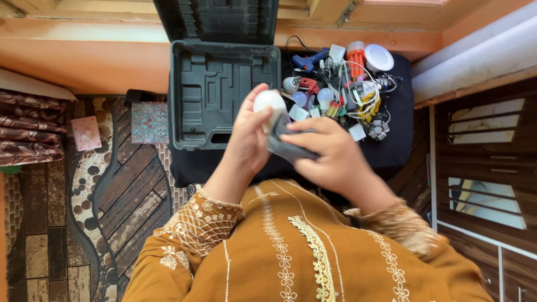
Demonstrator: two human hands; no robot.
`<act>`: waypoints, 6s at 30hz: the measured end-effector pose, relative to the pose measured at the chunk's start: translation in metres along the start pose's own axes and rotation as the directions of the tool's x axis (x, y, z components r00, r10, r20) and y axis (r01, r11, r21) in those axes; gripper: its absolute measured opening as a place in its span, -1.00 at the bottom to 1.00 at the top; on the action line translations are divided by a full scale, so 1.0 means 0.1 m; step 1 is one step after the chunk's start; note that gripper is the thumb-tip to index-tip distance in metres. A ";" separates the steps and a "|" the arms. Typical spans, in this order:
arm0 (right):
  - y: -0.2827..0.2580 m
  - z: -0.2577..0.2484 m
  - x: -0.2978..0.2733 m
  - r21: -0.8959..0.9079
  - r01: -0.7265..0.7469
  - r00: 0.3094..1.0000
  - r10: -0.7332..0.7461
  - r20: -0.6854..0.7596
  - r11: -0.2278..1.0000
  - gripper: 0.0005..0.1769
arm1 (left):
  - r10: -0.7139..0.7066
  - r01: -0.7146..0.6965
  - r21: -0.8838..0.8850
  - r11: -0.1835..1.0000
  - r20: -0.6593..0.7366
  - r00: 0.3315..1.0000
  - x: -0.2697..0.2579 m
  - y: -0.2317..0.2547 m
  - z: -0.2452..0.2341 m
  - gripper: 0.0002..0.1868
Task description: The person cleans several light bulbs using a gray cloth. They wipe each bulb individually, rotating them to clean all sides, and place the cleaned bulbs into a black plastic case. The person handles multiple bulbs one at a time, ensuring each is wiped thoroughly before setting it aside.
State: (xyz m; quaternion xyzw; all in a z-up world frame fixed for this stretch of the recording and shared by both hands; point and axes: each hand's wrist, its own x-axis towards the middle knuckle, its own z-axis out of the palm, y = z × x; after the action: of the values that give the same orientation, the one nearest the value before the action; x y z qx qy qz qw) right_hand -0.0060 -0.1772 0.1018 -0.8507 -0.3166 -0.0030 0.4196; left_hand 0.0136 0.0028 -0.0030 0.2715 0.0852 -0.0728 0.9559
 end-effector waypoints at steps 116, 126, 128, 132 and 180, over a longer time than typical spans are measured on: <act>0.90 2.11 0.31 0.032 -0.483 0.875 0.483 -0.020 0.875 -0.51 | -0.038 -0.196 0.711 -0.675 0.232 0.972 0.33 0.92 -2.73 -0.35; 0.92 1.98 0.26 0.059 -0.485 0.870 0.488 -0.065 0.872 -0.51 | 0.011 -0.047 0.807 -0.589 0.066 0.998 0.25 0.90 -2.53 -0.03; 0.95 1.95 0.23 0.061 -0.489 0.868 0.492 -0.072 0.870 -0.51 | 0.053 -0.031 0.828 -0.560 0.073 0.996 0.28 0.92 -2.52 -0.06; 1.05 1.86 0.12 0.085 -0.497 0.859 0.503 -0.090 0.864 -0.52 | 0.145 0.003 0.857 -0.515 0.084 0.986 0.32 0.93 -2.41 -0.10; 2.10 0.17 -1.48 0.659 -0.527 0.529 0.814 -0.240 0.537 -0.50 | 0.061 -0.008 0.518 0.855 -0.085 0.994 0.92 -0.97 -0.36 -0.78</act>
State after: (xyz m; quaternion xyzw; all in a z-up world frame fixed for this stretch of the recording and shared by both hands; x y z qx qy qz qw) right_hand -0.0149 -0.3382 -0.0994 -0.7247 0.1914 0.0192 0.6616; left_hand 0.0805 -0.0683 -0.1013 0.5227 0.1047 -0.0624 0.8437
